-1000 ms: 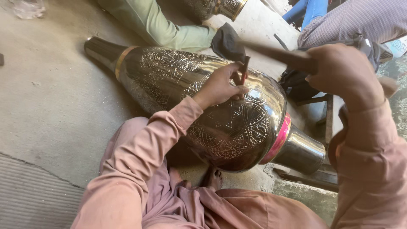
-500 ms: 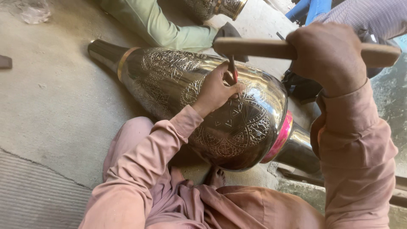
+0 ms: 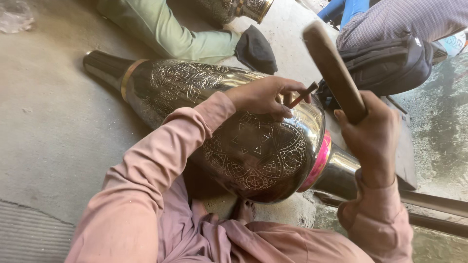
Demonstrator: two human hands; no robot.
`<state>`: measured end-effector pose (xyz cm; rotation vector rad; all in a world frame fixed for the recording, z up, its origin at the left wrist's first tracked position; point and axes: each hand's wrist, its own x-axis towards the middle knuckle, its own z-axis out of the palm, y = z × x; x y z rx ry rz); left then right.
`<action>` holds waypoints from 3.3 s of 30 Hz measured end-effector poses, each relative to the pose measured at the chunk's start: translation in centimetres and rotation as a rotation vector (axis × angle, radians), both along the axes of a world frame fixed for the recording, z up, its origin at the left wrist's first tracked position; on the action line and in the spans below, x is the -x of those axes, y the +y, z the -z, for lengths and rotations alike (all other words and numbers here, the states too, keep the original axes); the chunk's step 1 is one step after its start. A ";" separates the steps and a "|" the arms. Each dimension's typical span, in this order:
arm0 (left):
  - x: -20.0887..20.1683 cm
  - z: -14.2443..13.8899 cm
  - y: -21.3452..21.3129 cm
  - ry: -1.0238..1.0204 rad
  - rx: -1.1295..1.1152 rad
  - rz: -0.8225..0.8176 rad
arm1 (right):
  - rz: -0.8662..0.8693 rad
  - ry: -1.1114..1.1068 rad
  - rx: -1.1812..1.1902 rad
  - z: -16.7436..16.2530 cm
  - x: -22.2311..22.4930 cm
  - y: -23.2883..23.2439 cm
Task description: The person sits on the floor and uses a hammer and chisel to engrave intricate patterns onto a large metal vase. They repeatedly strike the chisel with the hammer to create detailed designs on the vase's surface.
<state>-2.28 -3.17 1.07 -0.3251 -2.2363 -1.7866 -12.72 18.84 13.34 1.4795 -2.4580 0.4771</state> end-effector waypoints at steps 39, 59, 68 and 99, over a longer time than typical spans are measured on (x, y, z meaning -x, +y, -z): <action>-0.4 -2.7 -0.5 -0.098 0.287 0.300 | 0.020 0.106 0.334 9.9 0.0 8.1; -0.8 -2.8 0.5 -0.066 0.344 0.332 | 0.001 0.060 0.518 11.7 -0.7 8.5; -0.3 -2.2 0.3 -0.035 0.325 0.320 | -0.010 0.181 0.404 11.6 -0.1 8.6; -0.5 -1.3 -0.4 -0.022 0.228 0.229 | 0.031 -0.007 0.277 10.2 0.2 8.8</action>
